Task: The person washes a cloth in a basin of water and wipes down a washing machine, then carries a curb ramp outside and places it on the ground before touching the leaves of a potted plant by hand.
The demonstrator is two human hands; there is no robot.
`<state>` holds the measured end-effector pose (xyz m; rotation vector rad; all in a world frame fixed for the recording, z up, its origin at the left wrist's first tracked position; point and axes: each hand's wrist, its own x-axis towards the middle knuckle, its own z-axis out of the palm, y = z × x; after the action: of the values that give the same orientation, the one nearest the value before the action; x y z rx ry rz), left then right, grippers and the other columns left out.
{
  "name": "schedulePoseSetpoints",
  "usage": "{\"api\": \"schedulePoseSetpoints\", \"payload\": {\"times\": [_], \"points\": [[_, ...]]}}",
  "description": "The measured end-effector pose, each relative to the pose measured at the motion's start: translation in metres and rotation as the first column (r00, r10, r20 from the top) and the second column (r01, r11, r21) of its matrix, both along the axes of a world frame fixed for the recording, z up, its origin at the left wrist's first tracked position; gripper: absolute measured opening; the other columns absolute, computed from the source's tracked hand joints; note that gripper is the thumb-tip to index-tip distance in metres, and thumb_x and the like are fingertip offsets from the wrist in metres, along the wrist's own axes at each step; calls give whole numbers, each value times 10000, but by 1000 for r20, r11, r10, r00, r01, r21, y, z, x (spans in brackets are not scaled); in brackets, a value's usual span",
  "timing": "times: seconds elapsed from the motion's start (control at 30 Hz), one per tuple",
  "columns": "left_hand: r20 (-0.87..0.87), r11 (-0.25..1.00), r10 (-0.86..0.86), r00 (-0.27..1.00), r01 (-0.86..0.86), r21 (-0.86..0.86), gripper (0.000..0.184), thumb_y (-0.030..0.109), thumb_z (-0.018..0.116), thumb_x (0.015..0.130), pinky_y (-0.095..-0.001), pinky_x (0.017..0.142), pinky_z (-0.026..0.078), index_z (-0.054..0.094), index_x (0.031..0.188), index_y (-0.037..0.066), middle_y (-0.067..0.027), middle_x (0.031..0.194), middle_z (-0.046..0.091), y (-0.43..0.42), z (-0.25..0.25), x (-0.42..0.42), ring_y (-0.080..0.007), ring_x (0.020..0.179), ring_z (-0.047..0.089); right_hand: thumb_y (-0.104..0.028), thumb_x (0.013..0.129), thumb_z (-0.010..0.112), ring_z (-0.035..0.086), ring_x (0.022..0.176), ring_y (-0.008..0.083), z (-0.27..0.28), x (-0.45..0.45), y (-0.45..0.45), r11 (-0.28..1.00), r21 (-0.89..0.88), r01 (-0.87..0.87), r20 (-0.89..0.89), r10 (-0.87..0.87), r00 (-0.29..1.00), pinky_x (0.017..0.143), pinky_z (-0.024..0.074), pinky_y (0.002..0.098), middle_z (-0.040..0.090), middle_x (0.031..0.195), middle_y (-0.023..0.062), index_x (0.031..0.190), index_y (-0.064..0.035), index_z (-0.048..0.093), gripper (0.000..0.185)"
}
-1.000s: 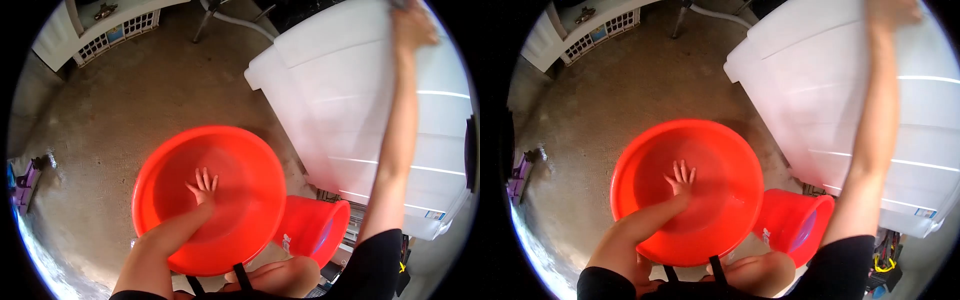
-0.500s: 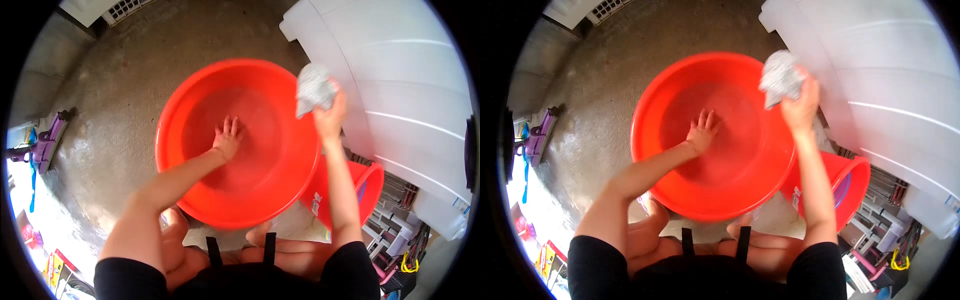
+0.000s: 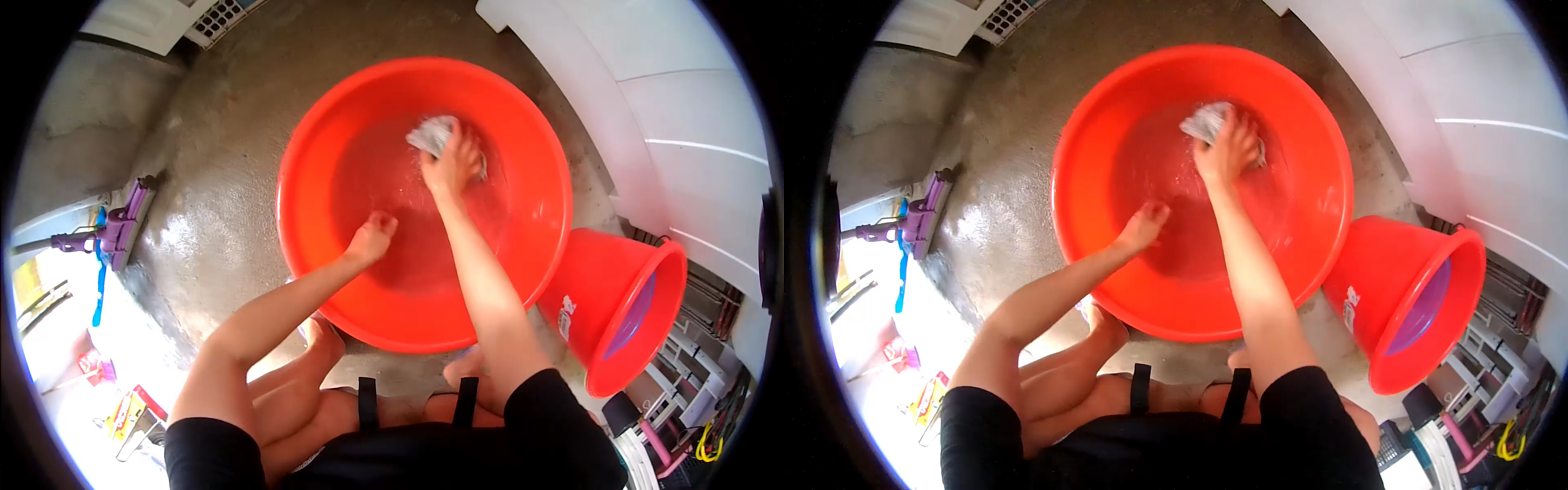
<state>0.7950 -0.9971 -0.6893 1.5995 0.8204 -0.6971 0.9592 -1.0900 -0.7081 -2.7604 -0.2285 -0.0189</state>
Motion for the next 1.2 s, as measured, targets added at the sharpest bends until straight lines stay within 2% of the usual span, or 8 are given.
{"api": "schedulePoseSetpoints", "payload": {"times": [0.1,0.27,0.43,0.57,0.8,0.9,1.0,1.2], "points": [[-147,785,570,808,-589,-192,701,545,487,831,-422,714,520,306,1305,62,-144,1211,431,20,-13,17,-289,959,534,-275,635,702,310,1224,355,29,-12,30,966,93,-242,-62,248,967,978,208,590,320,1349,135,1334,-169,294,815],[101,821,570,815,-568,-50,596,467,525,838,-353,718,456,320,1306,161,-72,1174,497,63,-8,53,-207,1002,512,-285,645,710,307,1243,305,14,-44,-7,741,187,-644,-142,669,729,982,243,540,287,1387,101,1336,-173,304,810],[-30,891,403,915,-399,-217,679,552,511,813,-352,764,481,423,1247,37,-96,1180,507,49,-12,75,-202,1025,528,-174,646,673,224,1250,400,13,-58,-15,909,356,216,-337,-91,937,984,262,510,261,1344,219,1290,-71,323,740],[-230,646,265,937,-349,-678,750,722,429,735,-407,813,469,473,1197,132,-59,1106,555,51,37,102,-242,993,548,-225,686,642,389,1081,391,12,-80,13,567,757,326,-466,118,877,905,369,417,368,1176,239,1198,-51,455,572],[-146,519,518,843,-446,-730,479,444,307,921,-420,949,381,379,1267,121,-54,1256,441,65,-14,80,-254,1145,438,-321,602,763,382,1096,333,79,-84,3,690,724,-10,-109,129,986,856,365,417,442,1121,144,929,-52,583,460],[17,610,506,862,-344,-714,372,292,400,889,-353,841,469,463,1171,57,-93,1132,522,13,15,83,-235,1005,534,-324,632,751,396,1161,292,83,-65,2,321,815,483,-373,-347,860,913,369,397,474,1198,122,1029,-52,567,515],[430,878,419,800,-237,-415,315,182,500,867,-327,787,462,488,1123,-3,-88,998,569,-15,40,80,-215,897,567,-278,655,736,520,1010,218,70,-41,-35,-389,387,836,-750,395,531,853,418,350,575,1064,71,988,-52,613,420],[402,998,-60,914,67,-2,424,282,566,853,-305,780,451,484,1129,-30,-144,998,589,47,40,86,-198,892,565,-209,747,688,594,825,216,58,-5,-89,367,813,452,-339,-333,880,751,473,337,632,890,125,981,9,568,342]]}}
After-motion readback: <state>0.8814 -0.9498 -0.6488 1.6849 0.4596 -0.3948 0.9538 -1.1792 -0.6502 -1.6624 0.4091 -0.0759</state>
